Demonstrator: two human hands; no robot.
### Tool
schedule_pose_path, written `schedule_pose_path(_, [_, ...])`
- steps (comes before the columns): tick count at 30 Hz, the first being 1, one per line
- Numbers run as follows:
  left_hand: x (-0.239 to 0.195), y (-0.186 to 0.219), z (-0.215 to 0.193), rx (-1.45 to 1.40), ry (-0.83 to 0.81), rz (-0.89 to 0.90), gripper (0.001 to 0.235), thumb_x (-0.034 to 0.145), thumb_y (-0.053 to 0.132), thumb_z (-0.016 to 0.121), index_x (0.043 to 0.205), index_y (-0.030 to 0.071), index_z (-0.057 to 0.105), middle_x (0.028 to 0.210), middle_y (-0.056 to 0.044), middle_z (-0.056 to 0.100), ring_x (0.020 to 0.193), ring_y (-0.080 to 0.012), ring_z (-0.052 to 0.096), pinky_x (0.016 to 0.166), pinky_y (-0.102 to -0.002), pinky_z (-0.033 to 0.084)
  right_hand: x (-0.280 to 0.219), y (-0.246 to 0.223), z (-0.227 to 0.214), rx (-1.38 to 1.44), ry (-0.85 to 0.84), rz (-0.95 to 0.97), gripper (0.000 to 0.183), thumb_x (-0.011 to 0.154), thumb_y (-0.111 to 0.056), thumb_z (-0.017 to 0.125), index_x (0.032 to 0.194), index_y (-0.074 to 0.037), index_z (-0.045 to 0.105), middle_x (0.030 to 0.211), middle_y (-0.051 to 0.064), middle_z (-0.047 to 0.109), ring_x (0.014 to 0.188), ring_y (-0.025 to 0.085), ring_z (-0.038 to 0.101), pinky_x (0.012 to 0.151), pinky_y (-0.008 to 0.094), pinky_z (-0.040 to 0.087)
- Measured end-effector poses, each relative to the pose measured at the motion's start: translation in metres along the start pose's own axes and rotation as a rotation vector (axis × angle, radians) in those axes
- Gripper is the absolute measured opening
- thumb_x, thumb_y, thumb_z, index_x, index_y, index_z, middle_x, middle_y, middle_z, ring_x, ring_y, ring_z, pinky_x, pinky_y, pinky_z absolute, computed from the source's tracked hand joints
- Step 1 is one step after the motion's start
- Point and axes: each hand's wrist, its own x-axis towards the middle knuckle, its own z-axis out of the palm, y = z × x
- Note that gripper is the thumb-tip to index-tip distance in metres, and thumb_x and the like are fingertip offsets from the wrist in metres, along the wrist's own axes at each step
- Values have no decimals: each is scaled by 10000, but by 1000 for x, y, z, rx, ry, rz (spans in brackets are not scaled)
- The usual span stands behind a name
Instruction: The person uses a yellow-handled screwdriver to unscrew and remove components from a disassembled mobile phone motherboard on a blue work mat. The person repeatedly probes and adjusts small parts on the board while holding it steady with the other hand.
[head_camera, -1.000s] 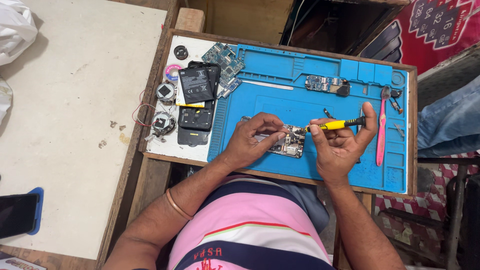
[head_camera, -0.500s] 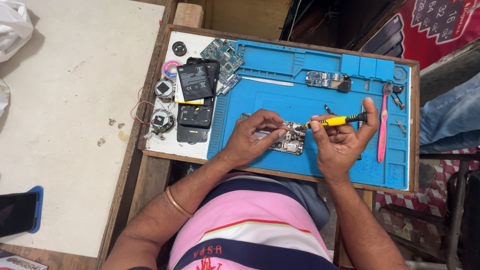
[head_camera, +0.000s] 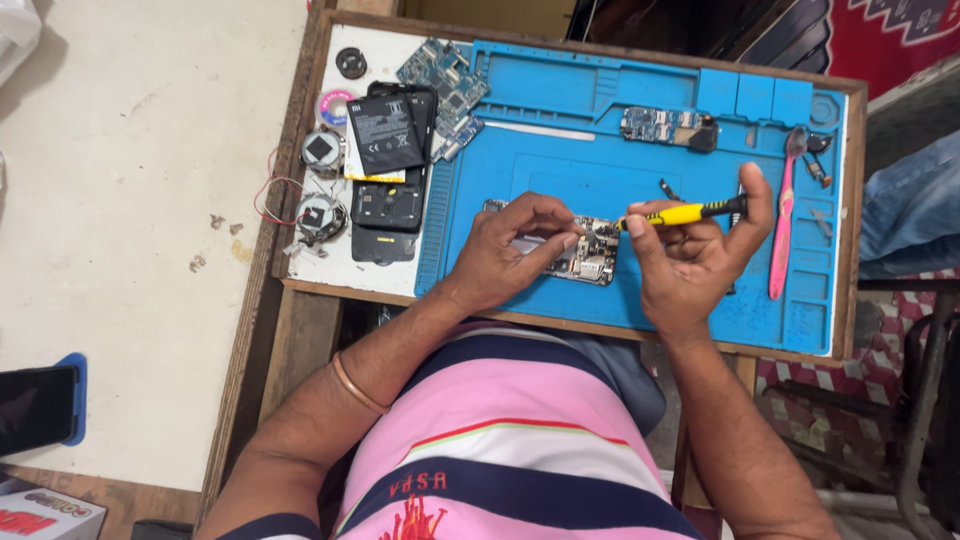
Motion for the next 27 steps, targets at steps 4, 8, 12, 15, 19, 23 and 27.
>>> schedule_pose_path(4, [1, -1, 0, 4, 14, 9, 175, 1008, 55, 712, 1162, 43, 629, 1072, -80, 770, 1048, -167, 774, 916, -297, 640, 3, 6, -9, -21, 7, 19, 842, 1138, 45, 753, 1646, -156, 111, 1068, 177, 752, 911, 148, 725, 795, 193, 544])
schedule_pose_path(8, [3, -3, -2, 35, 97, 34, 183, 1016, 61, 706, 1170, 54, 607, 1053, -72, 774, 1028, -148, 776, 900, -286, 641, 18, 17, -29, -166, -11, -28, 805, 1188, 44, 750, 1667, -170, 141, 1049, 142, 735, 853, 110, 670, 746, 173, 476])
schedule_pose_path(12, [2, -5, -3, 81, 144, 34, 203, 1017, 66, 715, 1182, 53, 598, 1031, -71, 778, 1005, -145, 777, 896, -287, 635, 24, 26, -38, -236, -61, -23, 781, 1174, 50, 735, 1668, -138, 160, 1209, 124, 652, 945, 113, 691, 768, 181, 515])
schedule_pose_path(15, [1, -8, -3, 74, 148, 35, 206, 1021, 66, 711, 1192, 55, 597, 1036, -70, 776, 1009, -147, 775, 901, -290, 637, 24, 28, -39, -328, -90, -67, 776, 1179, 41, 744, 1663, -135, 165, 1231, 95, 637, 938, 107, 689, 722, 176, 481])
schedule_pose_path(19, [1, -10, -4, 91, 132, 41, 214, 1028, 70, 704, 1212, 64, 593, 1039, -70, 776, 1014, -146, 780, 904, -290, 639, 24, 27, -37, -365, -87, -94, 776, 1145, 65, 748, 1627, -116, 167, 1477, 138, 538, 934, 128, 686, 701, 195, 484])
schedule_pose_path(23, [2, -11, -5, 98, 104, 43, 213, 1043, 87, 688, 1234, 72, 594, 1054, -71, 786, 1035, -160, 788, 914, -300, 651, 24, 25, -36, -304, -111, -97, 775, 1187, 45, 744, 1655, -142, 156, 1450, 80, 547, 966, 115, 699, 740, 183, 513])
schedule_pose_path(27, [2, -11, -5, 97, 91, 63, 207, 1061, 87, 680, 1249, 81, 592, 1086, -77, 789, 1084, -179, 784, 956, -318, 650, 23, 26, -36, -368, -123, -123, 764, 1171, 47, 733, 1644, -132, 160, 1428, 130, 551, 977, 130, 704, 768, 186, 551])
